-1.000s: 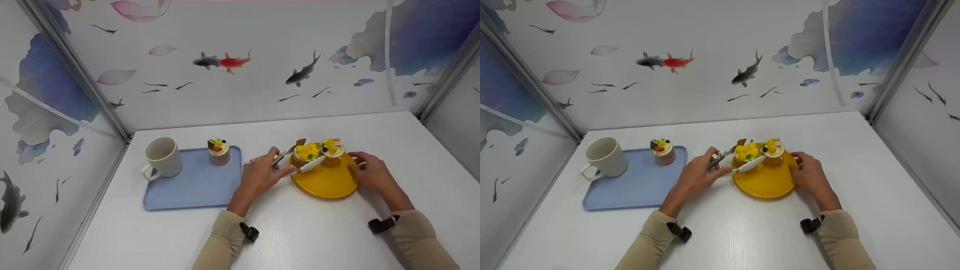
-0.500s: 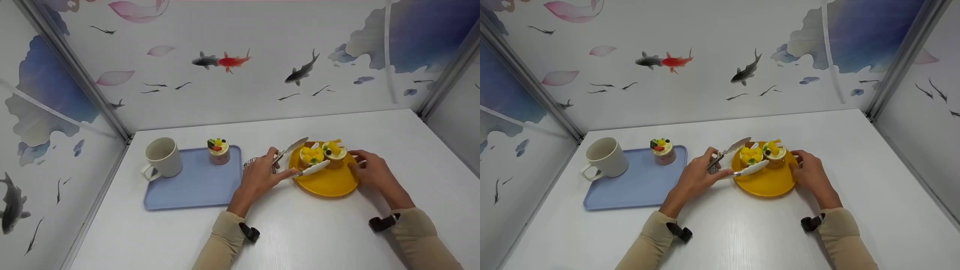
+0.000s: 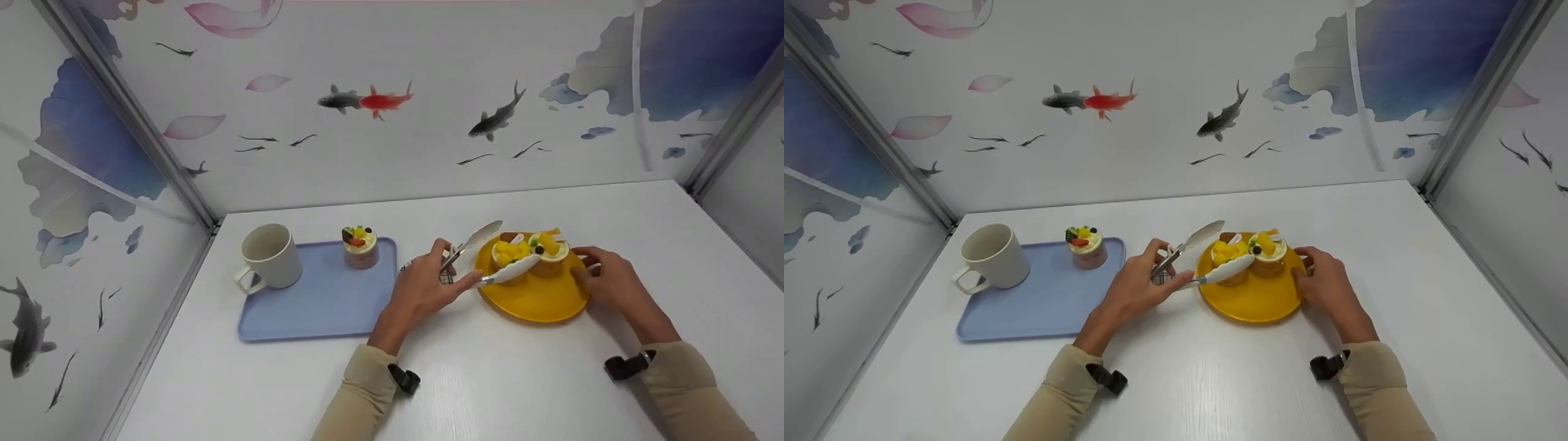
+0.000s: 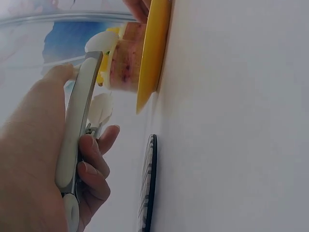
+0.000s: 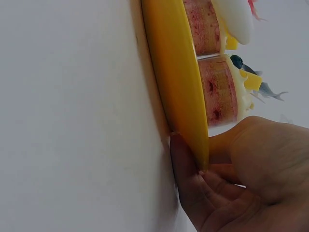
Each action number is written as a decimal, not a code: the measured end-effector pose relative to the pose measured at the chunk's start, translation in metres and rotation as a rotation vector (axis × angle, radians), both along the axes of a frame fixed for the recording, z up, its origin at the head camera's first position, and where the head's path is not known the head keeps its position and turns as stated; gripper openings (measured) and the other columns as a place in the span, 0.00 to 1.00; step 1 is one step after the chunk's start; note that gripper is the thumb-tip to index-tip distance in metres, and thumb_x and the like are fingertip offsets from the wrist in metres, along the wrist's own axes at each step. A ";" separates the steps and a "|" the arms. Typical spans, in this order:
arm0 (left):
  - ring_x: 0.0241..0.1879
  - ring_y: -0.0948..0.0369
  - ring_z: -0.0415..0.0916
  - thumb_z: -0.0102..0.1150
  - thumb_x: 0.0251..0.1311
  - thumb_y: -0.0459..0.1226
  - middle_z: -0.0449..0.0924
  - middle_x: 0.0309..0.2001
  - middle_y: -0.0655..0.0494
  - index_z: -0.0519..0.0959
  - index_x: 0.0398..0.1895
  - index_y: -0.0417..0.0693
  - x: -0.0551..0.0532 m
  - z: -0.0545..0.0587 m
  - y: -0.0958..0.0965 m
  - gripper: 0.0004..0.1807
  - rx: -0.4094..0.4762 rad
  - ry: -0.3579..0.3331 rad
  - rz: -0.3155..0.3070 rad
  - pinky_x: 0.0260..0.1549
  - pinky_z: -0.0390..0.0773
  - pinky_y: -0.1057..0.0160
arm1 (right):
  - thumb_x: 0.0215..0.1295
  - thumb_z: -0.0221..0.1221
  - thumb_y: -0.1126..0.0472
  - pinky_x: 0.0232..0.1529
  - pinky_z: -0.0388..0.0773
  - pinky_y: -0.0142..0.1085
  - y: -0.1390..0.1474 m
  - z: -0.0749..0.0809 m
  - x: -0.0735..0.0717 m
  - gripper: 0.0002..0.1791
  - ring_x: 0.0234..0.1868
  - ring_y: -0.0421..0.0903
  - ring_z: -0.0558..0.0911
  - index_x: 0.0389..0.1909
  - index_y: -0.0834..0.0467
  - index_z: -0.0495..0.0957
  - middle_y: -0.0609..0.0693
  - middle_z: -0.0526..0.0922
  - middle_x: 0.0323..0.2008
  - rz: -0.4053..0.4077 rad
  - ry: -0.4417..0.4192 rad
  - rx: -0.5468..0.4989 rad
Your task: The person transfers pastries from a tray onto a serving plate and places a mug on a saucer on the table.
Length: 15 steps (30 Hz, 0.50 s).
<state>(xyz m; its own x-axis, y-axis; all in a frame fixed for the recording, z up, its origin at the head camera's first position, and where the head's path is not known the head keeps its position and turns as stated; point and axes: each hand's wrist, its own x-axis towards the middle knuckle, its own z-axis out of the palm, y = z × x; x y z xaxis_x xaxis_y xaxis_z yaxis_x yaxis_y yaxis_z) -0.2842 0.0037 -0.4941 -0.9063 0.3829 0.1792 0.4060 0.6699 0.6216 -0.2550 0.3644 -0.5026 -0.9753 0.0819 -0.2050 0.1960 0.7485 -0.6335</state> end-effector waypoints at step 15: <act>0.35 0.64 0.79 0.53 0.70 0.73 0.84 0.40 0.63 0.69 0.71 0.57 0.000 0.000 -0.005 0.40 0.052 0.034 -0.025 0.34 0.78 0.67 | 0.85 0.55 0.56 0.62 0.84 0.52 0.001 0.000 0.000 0.32 0.62 0.66 0.76 0.81 0.64 0.61 0.72 0.71 0.70 0.014 0.013 -0.005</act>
<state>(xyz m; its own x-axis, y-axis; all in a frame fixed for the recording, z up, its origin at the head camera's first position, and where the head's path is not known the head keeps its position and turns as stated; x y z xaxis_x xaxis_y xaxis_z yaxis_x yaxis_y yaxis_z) -0.2839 -0.0016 -0.4939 -0.8897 0.3945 0.2297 0.4433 0.6264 0.6411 -0.2549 0.3656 -0.5030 -0.9790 0.0670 -0.1926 0.1771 0.7478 -0.6399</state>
